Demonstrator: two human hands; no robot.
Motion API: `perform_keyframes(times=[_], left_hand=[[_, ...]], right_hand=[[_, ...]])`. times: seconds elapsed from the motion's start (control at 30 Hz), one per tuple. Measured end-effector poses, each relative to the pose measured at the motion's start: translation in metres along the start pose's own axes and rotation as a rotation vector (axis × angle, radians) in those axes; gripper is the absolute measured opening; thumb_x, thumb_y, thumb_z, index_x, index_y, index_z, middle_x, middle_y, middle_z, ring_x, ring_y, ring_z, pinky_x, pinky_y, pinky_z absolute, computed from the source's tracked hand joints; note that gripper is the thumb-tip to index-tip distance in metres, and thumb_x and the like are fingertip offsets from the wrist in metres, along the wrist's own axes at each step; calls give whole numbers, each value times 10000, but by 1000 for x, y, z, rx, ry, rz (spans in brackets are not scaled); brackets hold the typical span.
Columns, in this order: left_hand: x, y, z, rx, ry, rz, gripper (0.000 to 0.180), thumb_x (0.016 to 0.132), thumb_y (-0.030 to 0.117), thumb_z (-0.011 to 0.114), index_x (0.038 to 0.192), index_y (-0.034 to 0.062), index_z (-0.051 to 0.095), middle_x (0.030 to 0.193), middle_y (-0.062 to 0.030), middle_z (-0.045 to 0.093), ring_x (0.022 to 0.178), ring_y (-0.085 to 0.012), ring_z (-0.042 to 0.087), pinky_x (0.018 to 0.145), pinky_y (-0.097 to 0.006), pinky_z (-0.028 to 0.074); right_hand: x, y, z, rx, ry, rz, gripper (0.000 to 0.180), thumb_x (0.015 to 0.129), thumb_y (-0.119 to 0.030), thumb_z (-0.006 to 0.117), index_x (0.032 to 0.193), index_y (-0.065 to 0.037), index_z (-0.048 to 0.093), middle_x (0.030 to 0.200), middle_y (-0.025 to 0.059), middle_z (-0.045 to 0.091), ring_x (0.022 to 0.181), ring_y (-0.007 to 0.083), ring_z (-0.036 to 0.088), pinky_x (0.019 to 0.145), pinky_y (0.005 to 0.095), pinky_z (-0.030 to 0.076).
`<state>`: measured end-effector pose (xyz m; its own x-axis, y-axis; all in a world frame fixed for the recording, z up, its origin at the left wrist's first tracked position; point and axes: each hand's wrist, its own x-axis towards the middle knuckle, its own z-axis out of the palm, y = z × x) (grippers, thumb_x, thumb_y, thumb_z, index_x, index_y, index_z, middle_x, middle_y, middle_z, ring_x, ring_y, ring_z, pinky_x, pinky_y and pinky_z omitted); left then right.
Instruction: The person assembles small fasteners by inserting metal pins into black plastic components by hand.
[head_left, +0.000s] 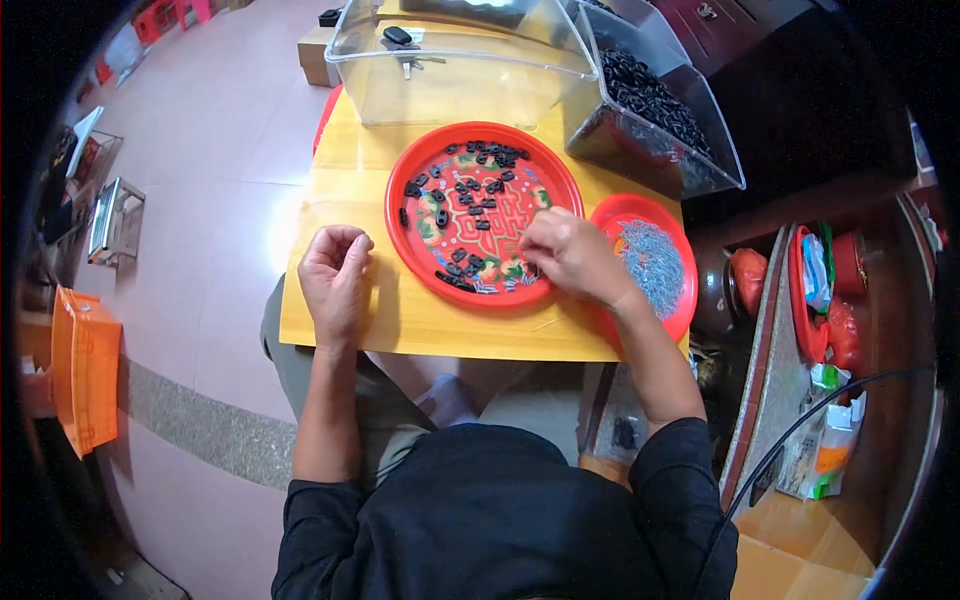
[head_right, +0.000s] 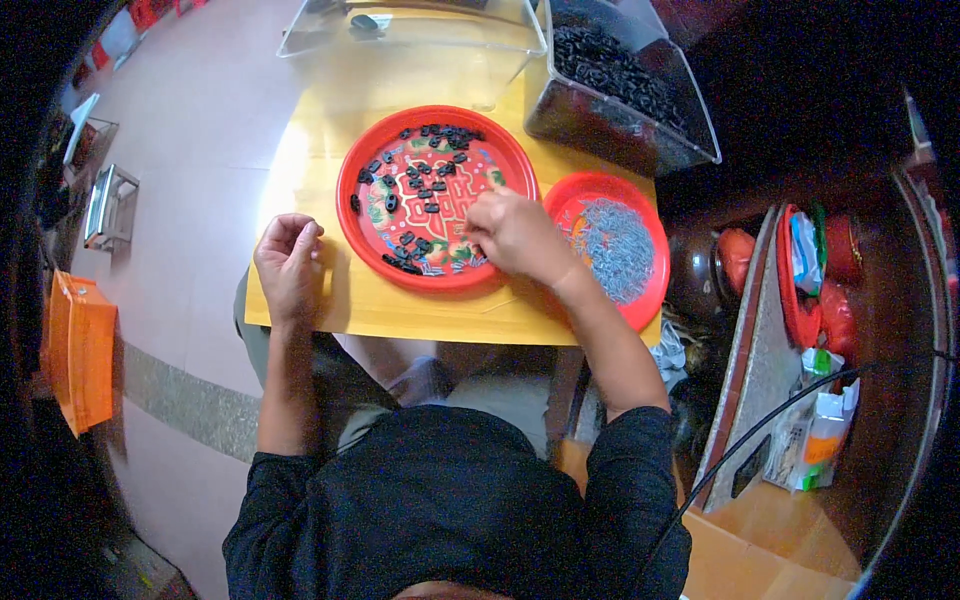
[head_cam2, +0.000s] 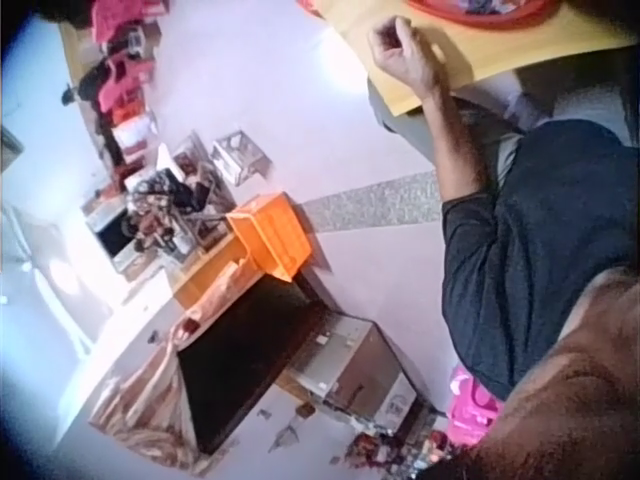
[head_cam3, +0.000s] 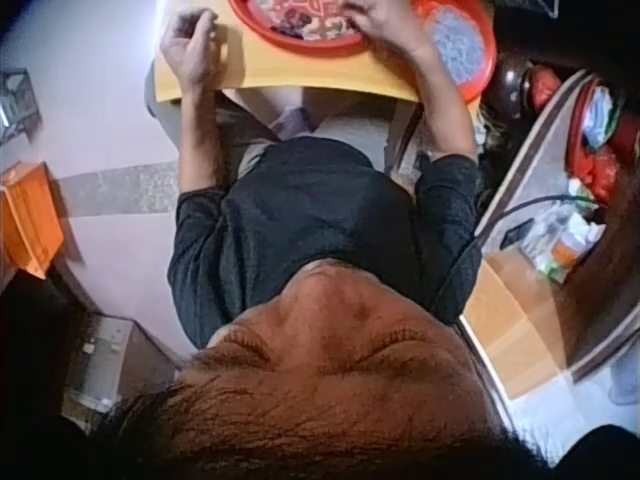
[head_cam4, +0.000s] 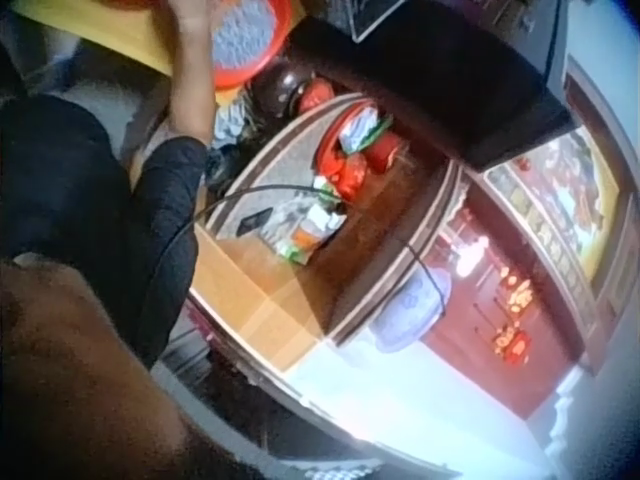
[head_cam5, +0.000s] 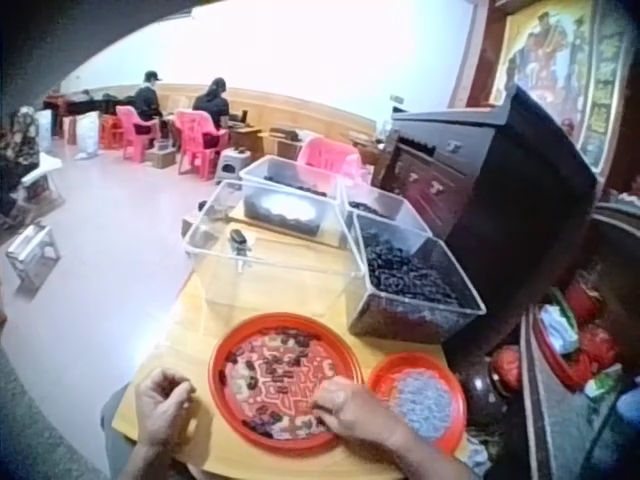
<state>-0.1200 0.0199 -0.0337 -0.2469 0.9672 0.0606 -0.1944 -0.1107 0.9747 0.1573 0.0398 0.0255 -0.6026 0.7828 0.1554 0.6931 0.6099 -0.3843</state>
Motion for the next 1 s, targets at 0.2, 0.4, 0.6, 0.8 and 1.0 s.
perform_keyframes(times=[0.2, 0.4, 0.6, 0.8, 1.0], left_hand=[[1, 0, 0, 38, -7, 15, 25, 822, 36, 582, 813, 29, 560, 726, 6, 555, 625, -40, 472, 558, -176, 386], [-5, -5, 6, 157, 2, 156, 27, 818, 14, 584, 818, 13, 557, 726, 7, 555, 639, -48, 493, 577, -188, 411], [-39, 21, 59, 309, -298, 256, 25, 808, 3, 584, 822, -9, 566, 701, -31, 563, 623, -74, 530, 572, -217, 439], [-23, 25, 89, 187, -528, -39, 86, 842, 74, 584, 842, -13, 582, 716, -37, 603, 639, -70, 557, 581, -208, 460], [-14, 24, 78, -47, -620, -199, 65, 835, 58, 590, 804, 1, 588, 691, -13, 598, 637, -52, 553, 585, -202, 465]], right_hand=[[1, 0, 21, -112, -2, -36, 105, 648, -41, 637, 703, -33, 547, 733, 104, 528, 758, 286, 529, 673, 390, 442], [0, 1, 23, -167, 50, -46, 96, 690, -32, 597, 705, -16, 504, 728, 127, 520, 763, 294, 525, 674, 401, 435], [-3, -17, 12, 187, 175, -6, 113, 724, -21, 595, 767, -2, 492, 737, 127, 531, 724, 273, 556, 646, 354, 451], [8, -37, 5, 323, 358, -2, 192, 670, 14, 622, 809, -13, 492, 708, 129, 534, 656, 278, 575, 570, 370, 457], [17, -31, 0, 283, 313, -127, 222, 680, 39, 643, 858, 3, 515, 728, 105, 545, 652, 191, 593, 574, 304, 477]])
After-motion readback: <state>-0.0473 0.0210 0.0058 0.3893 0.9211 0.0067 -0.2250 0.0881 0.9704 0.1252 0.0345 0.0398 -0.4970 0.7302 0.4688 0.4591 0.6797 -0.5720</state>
